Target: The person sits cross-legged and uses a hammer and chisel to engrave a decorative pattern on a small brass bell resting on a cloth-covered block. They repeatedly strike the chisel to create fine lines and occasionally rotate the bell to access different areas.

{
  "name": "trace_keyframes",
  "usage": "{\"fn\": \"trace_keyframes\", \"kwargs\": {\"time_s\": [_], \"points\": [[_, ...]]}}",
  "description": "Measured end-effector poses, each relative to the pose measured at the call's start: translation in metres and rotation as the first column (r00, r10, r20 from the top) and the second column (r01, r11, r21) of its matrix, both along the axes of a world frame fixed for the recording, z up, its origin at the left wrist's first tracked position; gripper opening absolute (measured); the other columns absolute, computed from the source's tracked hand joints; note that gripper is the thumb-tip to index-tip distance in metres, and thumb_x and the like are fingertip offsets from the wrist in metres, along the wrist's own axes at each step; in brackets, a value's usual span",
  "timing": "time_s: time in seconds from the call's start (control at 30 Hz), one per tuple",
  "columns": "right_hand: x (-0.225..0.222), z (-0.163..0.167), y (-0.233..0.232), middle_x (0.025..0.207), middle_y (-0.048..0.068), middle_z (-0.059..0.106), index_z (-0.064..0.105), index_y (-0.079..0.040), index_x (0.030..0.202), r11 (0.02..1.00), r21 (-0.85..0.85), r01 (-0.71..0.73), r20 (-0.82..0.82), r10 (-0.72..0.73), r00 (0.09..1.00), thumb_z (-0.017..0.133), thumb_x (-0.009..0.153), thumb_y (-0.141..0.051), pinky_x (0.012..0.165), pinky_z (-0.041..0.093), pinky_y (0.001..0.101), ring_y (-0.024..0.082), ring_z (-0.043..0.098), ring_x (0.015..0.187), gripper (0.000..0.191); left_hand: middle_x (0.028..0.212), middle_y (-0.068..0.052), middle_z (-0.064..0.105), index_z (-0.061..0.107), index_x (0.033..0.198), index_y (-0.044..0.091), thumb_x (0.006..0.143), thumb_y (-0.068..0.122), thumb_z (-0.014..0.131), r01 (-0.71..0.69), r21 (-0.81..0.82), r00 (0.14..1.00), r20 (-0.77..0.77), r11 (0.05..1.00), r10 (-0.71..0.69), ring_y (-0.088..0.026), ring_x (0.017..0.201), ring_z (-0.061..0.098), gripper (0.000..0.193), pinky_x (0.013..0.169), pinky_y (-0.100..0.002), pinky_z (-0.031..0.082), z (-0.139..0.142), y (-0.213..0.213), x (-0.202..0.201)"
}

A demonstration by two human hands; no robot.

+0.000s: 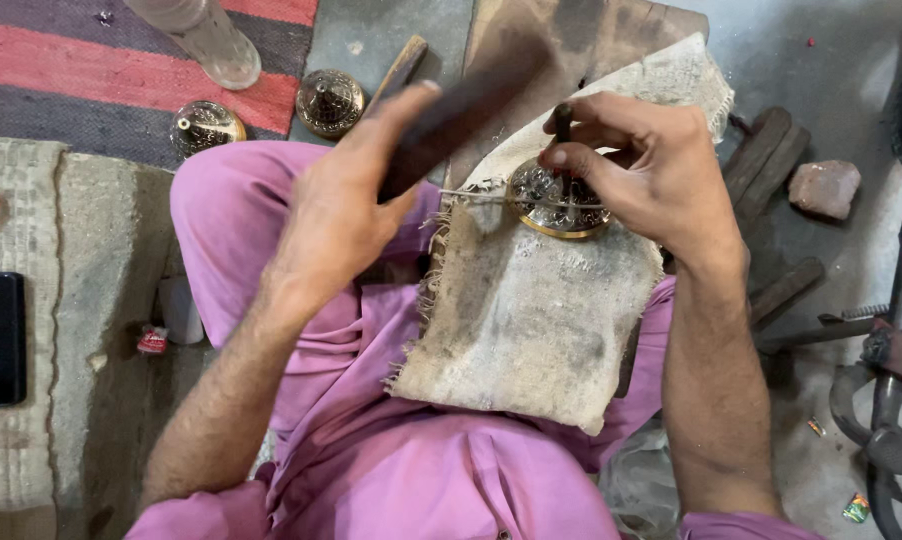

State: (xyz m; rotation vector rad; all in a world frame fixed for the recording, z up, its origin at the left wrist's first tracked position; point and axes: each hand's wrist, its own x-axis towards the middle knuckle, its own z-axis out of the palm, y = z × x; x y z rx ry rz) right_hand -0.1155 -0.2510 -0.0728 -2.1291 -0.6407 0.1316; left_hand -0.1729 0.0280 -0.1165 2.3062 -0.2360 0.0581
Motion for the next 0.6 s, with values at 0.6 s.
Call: {"fn": "trace_keyframes", "kwargs": {"time_s": [0.6], "points": [[-0.004, -0.017, -0.003, 0.107, 0.014, 0.078, 0.069, 0.005, 0.124, 0.989, 0.127, 0.069, 0.052, -0.076, 0.996, 0.073, 0.102, 0.004, 0.092, 0.065, 0.0287, 0.019, 0.078, 0.101, 0.022, 0.117, -0.023, 0.071, 0.041, 0.150, 0.006, 0.093, 0.009, 0.078, 0.109, -0.190, 0.987, 0.138, 0.976, -0.083, -0.036, 0.112, 0.072, 0.068, 0.092, -0.042, 0.056, 0.001, 0.018, 0.011]]}}
